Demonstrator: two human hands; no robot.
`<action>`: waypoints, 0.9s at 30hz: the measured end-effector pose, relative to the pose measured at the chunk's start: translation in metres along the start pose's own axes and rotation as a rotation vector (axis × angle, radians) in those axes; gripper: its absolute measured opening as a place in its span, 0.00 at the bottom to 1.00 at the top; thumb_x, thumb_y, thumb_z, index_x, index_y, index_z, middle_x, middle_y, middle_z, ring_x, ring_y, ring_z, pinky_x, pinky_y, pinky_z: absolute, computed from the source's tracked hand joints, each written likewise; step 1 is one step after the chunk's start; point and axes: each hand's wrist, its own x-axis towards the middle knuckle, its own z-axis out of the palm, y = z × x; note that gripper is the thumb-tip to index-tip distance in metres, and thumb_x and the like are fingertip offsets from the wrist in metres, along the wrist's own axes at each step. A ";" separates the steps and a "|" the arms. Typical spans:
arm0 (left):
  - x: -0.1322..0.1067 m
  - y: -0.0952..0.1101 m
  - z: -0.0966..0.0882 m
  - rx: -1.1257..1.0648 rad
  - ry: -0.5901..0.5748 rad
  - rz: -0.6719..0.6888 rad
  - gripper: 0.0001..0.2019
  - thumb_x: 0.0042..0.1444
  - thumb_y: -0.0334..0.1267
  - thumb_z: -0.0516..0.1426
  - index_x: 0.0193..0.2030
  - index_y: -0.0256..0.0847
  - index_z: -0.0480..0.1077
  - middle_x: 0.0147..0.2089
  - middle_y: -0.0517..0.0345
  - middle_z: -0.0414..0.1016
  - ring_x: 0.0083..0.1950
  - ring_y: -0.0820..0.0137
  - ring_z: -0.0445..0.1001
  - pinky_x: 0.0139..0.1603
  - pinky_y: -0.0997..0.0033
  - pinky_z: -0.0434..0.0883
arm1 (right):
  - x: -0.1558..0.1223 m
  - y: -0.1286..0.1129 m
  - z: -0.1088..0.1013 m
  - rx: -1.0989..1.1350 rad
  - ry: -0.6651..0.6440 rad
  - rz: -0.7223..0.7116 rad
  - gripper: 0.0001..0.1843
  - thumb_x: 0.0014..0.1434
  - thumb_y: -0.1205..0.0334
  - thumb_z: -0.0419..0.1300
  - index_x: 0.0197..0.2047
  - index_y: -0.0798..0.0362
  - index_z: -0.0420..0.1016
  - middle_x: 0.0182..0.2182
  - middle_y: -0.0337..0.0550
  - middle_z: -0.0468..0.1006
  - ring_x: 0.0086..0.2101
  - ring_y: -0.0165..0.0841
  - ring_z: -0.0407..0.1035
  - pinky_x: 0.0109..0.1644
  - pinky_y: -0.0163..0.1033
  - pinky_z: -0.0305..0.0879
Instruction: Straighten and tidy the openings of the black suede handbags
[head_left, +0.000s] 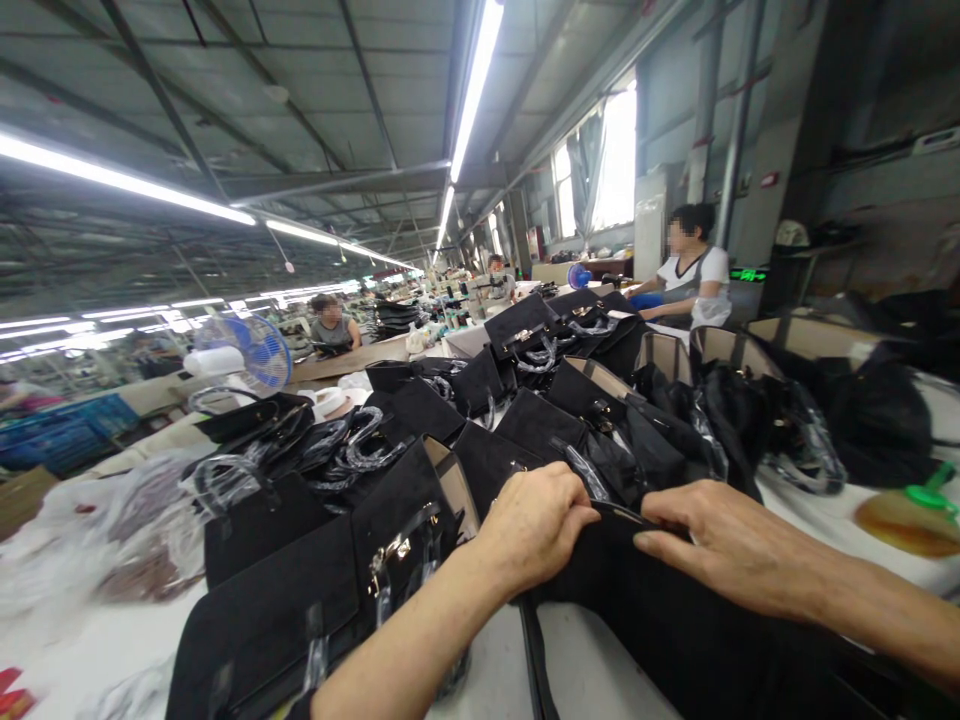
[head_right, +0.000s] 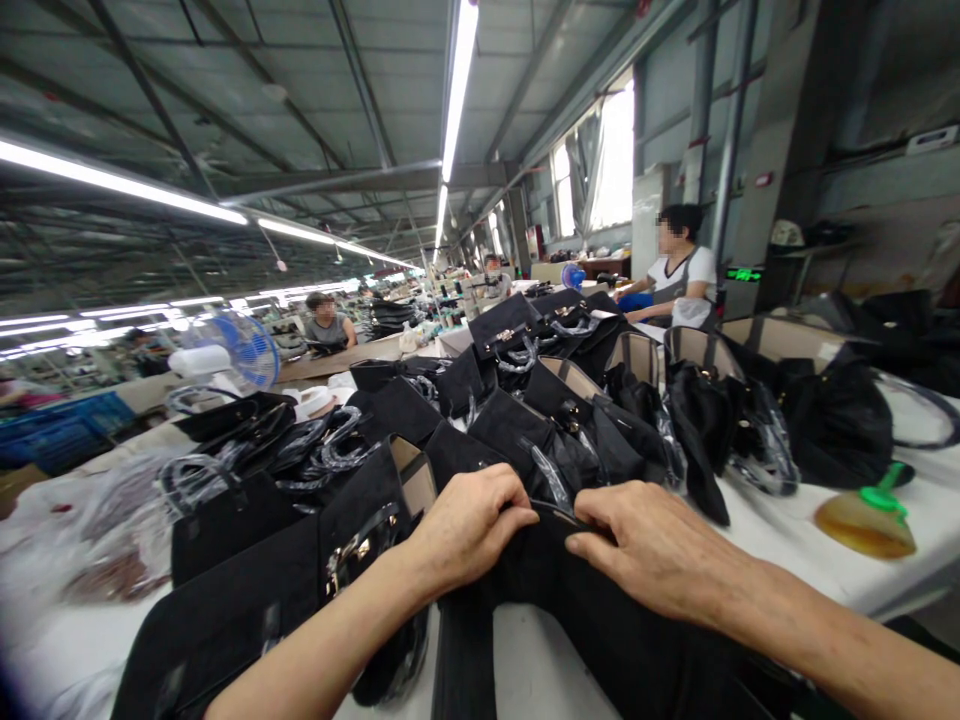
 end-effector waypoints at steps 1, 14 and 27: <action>0.000 0.000 0.000 0.014 -0.003 0.001 0.07 0.63 0.40 0.58 0.35 0.41 0.72 0.38 0.59 0.75 0.41 0.67 0.76 0.41 0.69 0.70 | 0.001 -0.001 0.000 -0.011 0.018 -0.003 0.15 0.64 0.55 0.55 0.26 0.51 0.65 0.24 0.36 0.71 0.27 0.32 0.64 0.31 0.39 0.48; 0.000 0.005 -0.001 0.070 -0.024 -0.007 0.08 0.64 0.40 0.56 0.36 0.40 0.72 0.38 0.57 0.77 0.41 0.66 0.75 0.40 0.69 0.70 | 0.019 -0.005 0.005 -0.079 0.079 -0.101 0.19 0.64 0.57 0.55 0.23 0.52 0.61 0.21 0.36 0.68 0.24 0.30 0.61 0.30 0.40 0.45; -0.014 -0.009 -0.005 -0.289 0.195 -0.104 0.07 0.53 0.30 0.61 0.35 0.41 0.66 0.41 0.60 0.74 0.40 0.70 0.72 0.42 0.70 0.69 | 0.040 -0.009 0.001 -0.053 0.054 -0.057 0.13 0.63 0.61 0.55 0.26 0.51 0.67 0.23 0.38 0.72 0.25 0.32 0.65 0.30 0.39 0.47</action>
